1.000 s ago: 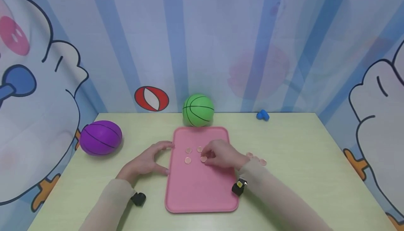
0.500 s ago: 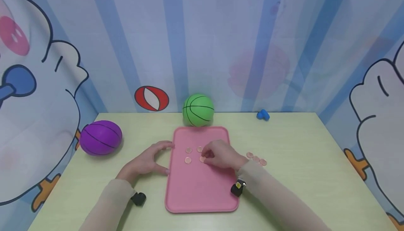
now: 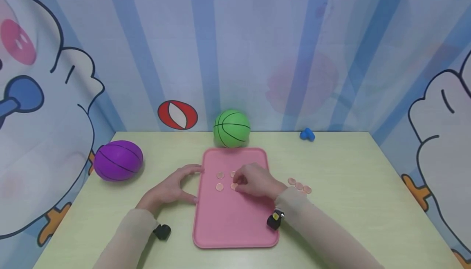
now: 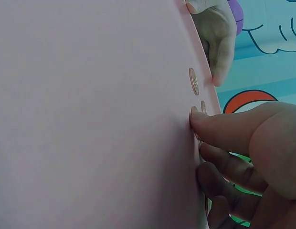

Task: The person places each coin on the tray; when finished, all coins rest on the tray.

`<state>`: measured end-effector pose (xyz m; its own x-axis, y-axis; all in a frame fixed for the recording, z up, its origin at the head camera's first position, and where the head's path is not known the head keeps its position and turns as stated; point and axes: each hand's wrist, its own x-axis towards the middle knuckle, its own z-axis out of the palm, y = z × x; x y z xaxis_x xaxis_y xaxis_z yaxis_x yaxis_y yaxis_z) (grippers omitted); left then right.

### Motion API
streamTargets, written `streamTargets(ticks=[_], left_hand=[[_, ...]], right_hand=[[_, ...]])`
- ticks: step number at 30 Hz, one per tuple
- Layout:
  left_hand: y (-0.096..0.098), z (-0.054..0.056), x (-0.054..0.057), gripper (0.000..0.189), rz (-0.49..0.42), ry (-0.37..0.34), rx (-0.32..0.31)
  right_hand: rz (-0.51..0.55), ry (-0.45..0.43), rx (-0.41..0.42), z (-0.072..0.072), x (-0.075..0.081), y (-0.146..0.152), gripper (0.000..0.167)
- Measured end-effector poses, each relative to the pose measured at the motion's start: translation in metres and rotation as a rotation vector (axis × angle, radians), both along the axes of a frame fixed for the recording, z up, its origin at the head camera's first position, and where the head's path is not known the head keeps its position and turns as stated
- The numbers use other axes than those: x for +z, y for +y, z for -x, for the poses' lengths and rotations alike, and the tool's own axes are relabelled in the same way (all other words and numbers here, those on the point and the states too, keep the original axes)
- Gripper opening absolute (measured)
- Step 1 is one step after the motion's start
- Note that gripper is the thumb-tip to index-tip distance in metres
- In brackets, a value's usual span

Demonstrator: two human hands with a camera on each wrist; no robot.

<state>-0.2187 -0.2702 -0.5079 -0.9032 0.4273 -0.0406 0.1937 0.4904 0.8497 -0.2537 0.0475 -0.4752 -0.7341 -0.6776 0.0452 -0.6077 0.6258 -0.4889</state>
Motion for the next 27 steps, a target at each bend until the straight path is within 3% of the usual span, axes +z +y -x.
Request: streamTargets(ticks=[17,27], left_hand=[[-0.001,0.002,-0.002,0.096,-0.005,-0.008,0.006],[0.000,0.001,-0.002,0.097,-0.007,-0.001,0.003]], right_hand=[[0.020,-0.024,0.007,0.001,0.001,0.002,0.012],[0.121,-0.080,0.020,0.016,0.010,0.036,0.015]])
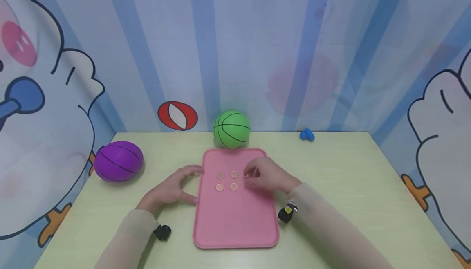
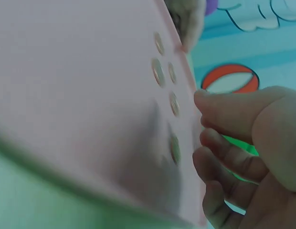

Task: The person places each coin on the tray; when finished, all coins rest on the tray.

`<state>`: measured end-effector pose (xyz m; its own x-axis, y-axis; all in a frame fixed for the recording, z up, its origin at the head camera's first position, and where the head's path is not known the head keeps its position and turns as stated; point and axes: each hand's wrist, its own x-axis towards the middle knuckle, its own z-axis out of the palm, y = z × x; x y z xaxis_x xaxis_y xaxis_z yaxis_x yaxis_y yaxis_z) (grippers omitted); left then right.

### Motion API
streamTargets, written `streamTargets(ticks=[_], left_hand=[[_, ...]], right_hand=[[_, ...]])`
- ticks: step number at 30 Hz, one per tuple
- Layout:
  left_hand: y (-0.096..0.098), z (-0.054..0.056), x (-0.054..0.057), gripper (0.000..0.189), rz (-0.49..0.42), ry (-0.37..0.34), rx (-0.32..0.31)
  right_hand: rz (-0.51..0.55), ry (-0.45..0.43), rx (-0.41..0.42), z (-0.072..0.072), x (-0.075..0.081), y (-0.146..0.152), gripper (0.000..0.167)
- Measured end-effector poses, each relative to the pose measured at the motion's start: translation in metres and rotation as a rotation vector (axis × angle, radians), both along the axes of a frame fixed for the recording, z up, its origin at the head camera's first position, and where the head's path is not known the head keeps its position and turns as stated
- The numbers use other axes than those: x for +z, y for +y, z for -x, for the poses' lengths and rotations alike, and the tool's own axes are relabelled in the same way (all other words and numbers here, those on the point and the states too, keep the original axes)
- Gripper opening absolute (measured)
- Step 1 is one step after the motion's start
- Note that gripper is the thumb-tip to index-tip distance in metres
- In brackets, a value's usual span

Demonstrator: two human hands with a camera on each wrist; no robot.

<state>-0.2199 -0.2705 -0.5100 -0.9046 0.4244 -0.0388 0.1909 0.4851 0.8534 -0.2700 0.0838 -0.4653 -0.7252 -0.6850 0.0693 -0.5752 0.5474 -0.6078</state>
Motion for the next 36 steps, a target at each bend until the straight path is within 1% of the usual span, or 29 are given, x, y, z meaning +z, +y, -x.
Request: streamTargets(ticks=[7,12,16,20,23,27,29,31,36], left_hand=[[0.000,0.000,0.000,0.097,0.001,0.000,0.002],[0.000,0.000,0.000,0.096,-0.006,-0.005,0.002],[0.000,-0.001,0.000,0.096,0.002,-0.011,0.006],[-0.001,0.000,-0.001,0.095,0.002,-0.010,0.006],[-0.001,0.000,-0.002,0.093,0.004,-0.008,0.003],[-0.001,0.000,-0.002,0.091,0.008,-0.004,0.001],[-0.001,0.000,-0.002,0.091,0.006,-0.003,0.001],[-0.001,0.000,-0.002,0.090,0.011,-0.002,0.000],[-0.002,0.001,-0.002,0.090,0.024,-0.010,0.000]], right_hand=[[0.003,-0.022,-0.019,0.011,0.009,0.037,0.016],[-0.023,-0.078,-0.082,0.016,0.013,0.066,0.018],[-0.044,-0.134,-0.147,0.017,0.013,0.086,0.019],[0.001,-0.323,-0.199,0.016,0.011,0.105,0.022],[0.007,-0.369,-0.202,0.016,0.007,0.117,0.021],[-0.050,-0.265,-0.139,0.019,0.001,0.128,0.019],[-0.057,-0.255,-0.110,0.020,-0.001,0.133,0.018],[-0.063,-0.250,-0.099,0.020,-0.002,0.137,0.018],[-0.086,-0.184,-0.071,0.018,-0.001,0.149,0.018]])
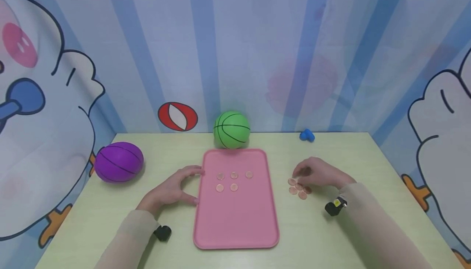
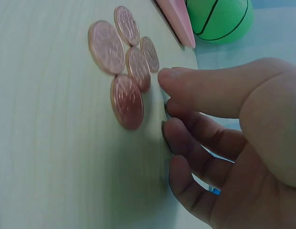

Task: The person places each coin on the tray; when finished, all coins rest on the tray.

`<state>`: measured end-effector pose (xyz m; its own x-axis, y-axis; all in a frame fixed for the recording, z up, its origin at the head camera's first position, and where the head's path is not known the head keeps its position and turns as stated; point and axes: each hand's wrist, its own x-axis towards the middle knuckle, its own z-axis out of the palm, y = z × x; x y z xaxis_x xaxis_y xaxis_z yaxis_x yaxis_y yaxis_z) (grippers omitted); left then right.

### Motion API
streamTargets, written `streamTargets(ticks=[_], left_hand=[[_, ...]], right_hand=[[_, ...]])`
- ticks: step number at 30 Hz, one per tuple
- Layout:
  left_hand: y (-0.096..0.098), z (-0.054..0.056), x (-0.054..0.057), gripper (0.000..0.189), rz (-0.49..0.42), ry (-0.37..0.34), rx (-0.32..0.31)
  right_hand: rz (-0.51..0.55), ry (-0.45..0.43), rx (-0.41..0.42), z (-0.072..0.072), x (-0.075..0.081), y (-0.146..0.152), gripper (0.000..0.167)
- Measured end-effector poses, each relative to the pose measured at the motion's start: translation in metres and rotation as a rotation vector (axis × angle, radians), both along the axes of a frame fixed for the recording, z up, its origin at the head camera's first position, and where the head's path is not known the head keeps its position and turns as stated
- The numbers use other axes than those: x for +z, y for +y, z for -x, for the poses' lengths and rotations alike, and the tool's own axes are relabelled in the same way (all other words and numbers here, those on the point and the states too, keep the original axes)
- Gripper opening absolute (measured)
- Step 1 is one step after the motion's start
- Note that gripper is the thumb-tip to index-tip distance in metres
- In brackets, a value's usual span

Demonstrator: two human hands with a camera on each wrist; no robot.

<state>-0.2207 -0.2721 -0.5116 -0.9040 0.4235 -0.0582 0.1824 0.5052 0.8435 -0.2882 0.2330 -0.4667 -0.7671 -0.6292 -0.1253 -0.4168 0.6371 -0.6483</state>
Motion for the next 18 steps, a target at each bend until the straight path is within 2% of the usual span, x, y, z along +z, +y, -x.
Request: streamTargets(ticks=[8,13,18], left_hand=[[0.001,-0.001,0.003,0.091,-0.009,0.001,-0.003],[0.001,-0.001,0.003,0.092,-0.011,0.006,-0.008],[0.001,-0.002,0.003,0.092,-0.011,0.007,-0.009]], right_hand=[[-0.020,-0.038,0.026,-0.005,0.000,0.021,0.020],[-0.011,-0.100,-0.005,-0.010,-0.001,0.026,0.023],[-0.006,-0.092,-0.012,-0.011,-0.002,0.027,0.020]])
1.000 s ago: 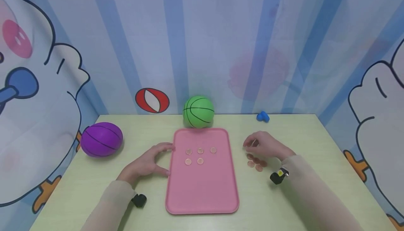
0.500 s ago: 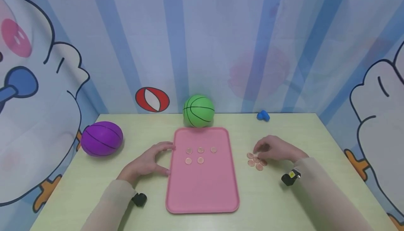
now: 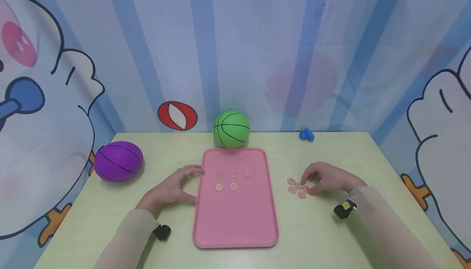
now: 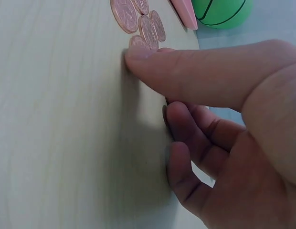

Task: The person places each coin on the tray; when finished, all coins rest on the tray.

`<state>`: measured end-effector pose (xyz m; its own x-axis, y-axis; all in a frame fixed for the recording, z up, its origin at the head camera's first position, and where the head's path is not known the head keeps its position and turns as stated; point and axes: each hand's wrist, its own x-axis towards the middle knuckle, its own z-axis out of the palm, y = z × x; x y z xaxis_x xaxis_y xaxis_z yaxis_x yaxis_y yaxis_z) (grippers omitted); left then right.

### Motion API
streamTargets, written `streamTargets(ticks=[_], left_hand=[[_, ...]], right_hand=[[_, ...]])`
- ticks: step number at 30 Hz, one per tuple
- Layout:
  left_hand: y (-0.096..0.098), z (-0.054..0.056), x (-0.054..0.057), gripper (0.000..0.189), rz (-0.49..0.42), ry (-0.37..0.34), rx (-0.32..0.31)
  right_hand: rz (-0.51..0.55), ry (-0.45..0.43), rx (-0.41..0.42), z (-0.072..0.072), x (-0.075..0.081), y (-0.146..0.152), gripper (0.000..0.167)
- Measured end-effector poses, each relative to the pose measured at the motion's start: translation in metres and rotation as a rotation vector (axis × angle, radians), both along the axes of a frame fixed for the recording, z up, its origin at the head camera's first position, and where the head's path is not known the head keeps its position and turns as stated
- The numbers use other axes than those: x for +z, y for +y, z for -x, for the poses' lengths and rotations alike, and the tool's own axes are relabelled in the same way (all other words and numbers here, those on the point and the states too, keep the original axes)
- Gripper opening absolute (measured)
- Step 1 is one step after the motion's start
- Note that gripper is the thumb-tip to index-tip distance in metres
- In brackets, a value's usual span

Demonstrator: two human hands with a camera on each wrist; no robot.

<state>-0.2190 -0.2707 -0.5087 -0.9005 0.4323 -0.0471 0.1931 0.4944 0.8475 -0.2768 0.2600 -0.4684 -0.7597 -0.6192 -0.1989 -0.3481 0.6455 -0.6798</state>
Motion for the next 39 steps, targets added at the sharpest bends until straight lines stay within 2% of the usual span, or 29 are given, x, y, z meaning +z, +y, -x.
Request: streamTargets(ticks=[5,11,22,30,39], left_hand=[[0.001,0.000,0.003,0.091,-0.001,0.005,0.000],[0.000,0.002,0.003,0.092,0.005,0.013,-0.001],[-0.001,0.003,-0.002,0.088,0.001,0.018,-0.006],[-0.001,0.001,-0.002,0.088,-0.004,0.020,-0.011],[-0.002,0.001,-0.004,0.089,-0.018,0.021,-0.012]], right_hand=[[-0.023,0.034,0.003,0.002,0.002,-0.001,0.015],[0.000,0.044,0.014,0.000,0.004,-0.003,0.016],[-0.044,0.045,0.038,0.001,0.003,-0.007,0.013],[-0.087,0.033,0.012,0.001,0.002,-0.010,0.018],[-0.075,0.063,0.015,-0.001,0.003,-0.011,0.018]])
